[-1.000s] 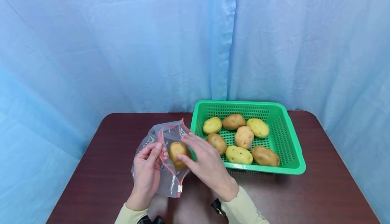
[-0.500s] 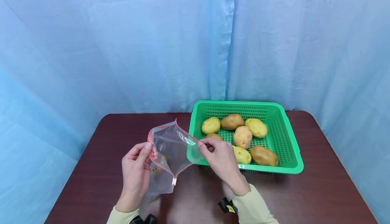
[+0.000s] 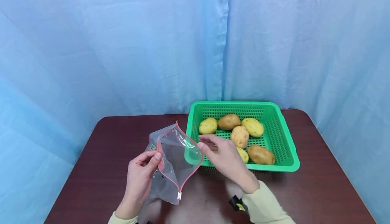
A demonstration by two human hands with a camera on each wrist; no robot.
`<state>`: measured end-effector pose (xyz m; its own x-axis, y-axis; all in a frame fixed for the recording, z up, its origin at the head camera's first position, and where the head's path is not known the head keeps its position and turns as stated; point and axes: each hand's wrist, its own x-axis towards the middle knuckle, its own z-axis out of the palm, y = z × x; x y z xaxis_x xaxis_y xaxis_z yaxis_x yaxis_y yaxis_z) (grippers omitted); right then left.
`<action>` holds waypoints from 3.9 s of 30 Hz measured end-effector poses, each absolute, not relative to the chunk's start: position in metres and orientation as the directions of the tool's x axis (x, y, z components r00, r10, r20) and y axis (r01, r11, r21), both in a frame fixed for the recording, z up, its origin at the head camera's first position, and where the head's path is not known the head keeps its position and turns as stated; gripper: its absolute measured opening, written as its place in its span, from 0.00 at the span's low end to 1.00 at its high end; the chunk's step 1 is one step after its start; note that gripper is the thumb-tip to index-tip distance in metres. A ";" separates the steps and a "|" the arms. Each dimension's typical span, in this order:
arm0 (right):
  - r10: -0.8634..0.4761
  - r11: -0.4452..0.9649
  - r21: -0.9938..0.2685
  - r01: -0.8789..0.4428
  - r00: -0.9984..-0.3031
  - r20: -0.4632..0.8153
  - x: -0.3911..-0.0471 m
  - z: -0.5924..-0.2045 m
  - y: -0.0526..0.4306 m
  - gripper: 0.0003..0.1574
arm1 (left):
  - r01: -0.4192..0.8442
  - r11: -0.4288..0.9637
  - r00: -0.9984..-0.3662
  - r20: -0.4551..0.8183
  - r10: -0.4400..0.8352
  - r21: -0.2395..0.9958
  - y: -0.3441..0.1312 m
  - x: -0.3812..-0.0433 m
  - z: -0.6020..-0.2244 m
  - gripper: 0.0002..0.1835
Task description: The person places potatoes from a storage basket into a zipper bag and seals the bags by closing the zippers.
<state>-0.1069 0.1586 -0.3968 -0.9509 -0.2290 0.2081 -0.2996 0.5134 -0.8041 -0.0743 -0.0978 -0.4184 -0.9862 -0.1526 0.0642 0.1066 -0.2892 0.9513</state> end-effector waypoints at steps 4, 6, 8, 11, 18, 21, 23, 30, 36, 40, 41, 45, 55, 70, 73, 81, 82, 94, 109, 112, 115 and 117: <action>-0.246 0.611 -0.695 -0.380 -0.925 0.290 -0.114 -0.387 0.183 0.20 | 0.099 -0.347 -0.988 0.049 -0.149 0.933 -0.095 -0.073 -0.419 0.13; -0.270 0.643 -0.641 -0.418 -0.908 0.321 -0.119 -0.383 0.195 0.20 | 0.088 -0.371 -0.988 0.035 -0.148 0.924 -0.094 -0.073 -0.419 0.13; -0.293 0.661 -0.603 -0.447 -0.893 0.340 -0.125 -0.380 0.205 0.21 | 0.078 -0.392 -0.989 0.022 -0.146 0.917 -0.093 -0.073 -0.419 0.12; -0.316 0.679 -0.571 -0.462 -0.886 0.340 -0.135 -0.378 0.217 0.21 | 0.072 -0.416 -0.990 0.013 -0.143 0.907 -0.093 -0.073 -0.418 0.11; -0.351 0.699 -0.528 -0.481 -0.875 0.334 -0.160 -0.377 0.233 0.24 | 0.066 -0.441 -0.990 0.003 -0.141 0.895 -0.092 -0.073 -0.417 0.11; -0.376 0.695 -0.524 -0.492 -0.870 0.319 -0.172 -0.377 0.239 0.25 | 0.067 -0.449 -0.990 0.005 -0.138 0.891 -0.091 -0.075 -0.418 0.11; -0.392 0.697 -0.520 -0.494 -0.870 0.300 -0.179 -0.378 0.242 0.27 | 0.068 -0.453 -0.991 0.007 -0.135 0.889 -0.090 -0.075 -0.418 0.11; -0.399 0.723 -0.541 -0.429 -0.899 0.179 -0.202 -0.383 0.255 0.34 | 0.040 -0.457 -0.991 -0.023 -0.132 0.889 -0.088 -0.077 -0.420 0.10; -0.403 0.737 -0.567 -0.368 -0.913 0.068 -0.219 -0.391 0.262 0.37 | 0.021 -0.464 -0.989 -0.050 -0.141 0.886 -0.088 -0.076 -0.421 0.11; -0.413 0.739 -0.577 -0.349 -0.910 0.021 -0.228 -0.398 0.266 0.38 | 0.018 -0.469 -0.990 -0.052 -0.135 0.883 -0.088 -0.075 -0.422 0.10; -0.413 0.740 -0.578 -0.342 -0.911 0.011 -0.229 -0.400 0.267 0.38 | 0.018 -0.472 -0.990 -0.051 -0.132 0.881 -0.089 -0.075 -0.422 0.10; -0.407 0.743 -0.594 -0.310 -0.913 -0.033 -0.238 -0.408 0.268 0.38 | 0.017 -0.477 -0.990 -0.052 -0.130 0.878 -0.091 -0.074 -0.423 0.09; -0.429 0.735 -0.622 -0.271 -0.896 -0.117 -0.248 -0.424 0.268 0.41 | -0.002 -0.467 -0.990 -0.068 -0.125 0.884 -0.095 -0.070 -0.422 0.08; -0.430 0.759 -0.596 -0.261 -0.889 -0.158 -0.253 -0.441 0.269 0.41 | -0.003 -0.478 -0.992 -0.064 -0.110 0.878 -0.095 -0.069 -0.423 0.11; -0.443 0.760 -0.583 -0.287 -0.885 -0.143 -0.254 -0.444 0.268 0.39 | -0.007 -0.477 -0.991 -0.070 -0.114 0.879 -0.095 -0.068 -0.423 0.11; -0.497 0.762 -0.529 -0.374 -0.861 -0.107 -0.261 -0.447 0.263 0.39 | 0.005 -0.479 -0.991 -0.061 -0.121 0.878 -0.095 -0.069 -0.423 0.10; -0.507 0.759 -0.524 -0.387 -0.856 -0.102 -0.262 -0.448 0.262 0.39 | 0.004 -0.478 -0.991 -0.061 -0.122 0.878 -0.095 -0.068 -0.423 0.10; -0.510 0.784 -0.477 -0.397 -0.851 -0.130 -0.261 -0.454 0.261 0.40 | -0.007 -0.479 -0.988 -0.081 -0.133 0.878 -0.094 -0.066 -0.424 0.10; -0.423 0.758 -0.564 -0.329 -0.905 -0.040 -0.237 -0.392 0.266 0.47 | 0.015 -0.518 -0.992 -0.053 -0.117 0.855 -0.085 -0.082 -0.431 0.10; -0.414 0.746 -0.569 -0.345 -0.910 0.009 -0.229 -0.382 0.264 0.46 | 0.019 -0.520 -0.991 -0.053 -0.123 0.854 -0.085 -0.085 -0.433 0.10; -0.408 0.723 -0.587 -0.363 -0.911 0.061 -0.218 -0.374 0.262 0.44 | 0.017 -0.520 -0.989 -0.061 -0.133 0.854 -0.084 -0.088 -0.435 0.09; -0.393 0.707 -0.602 -0.371 -0.914 0.102 -0.210 -0.370 0.260 0.43 | 0.019 -0.519 -0.990 -0.058 -0.131 0.854 -0.083 -0.089 -0.435 0.09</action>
<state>-0.2101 0.2604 -0.3701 -0.9140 -0.3929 0.1015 -0.3708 0.7068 -0.6025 -0.0890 -0.0829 -0.4352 -0.9897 -0.1310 -0.0577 0.0189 -0.5191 0.8545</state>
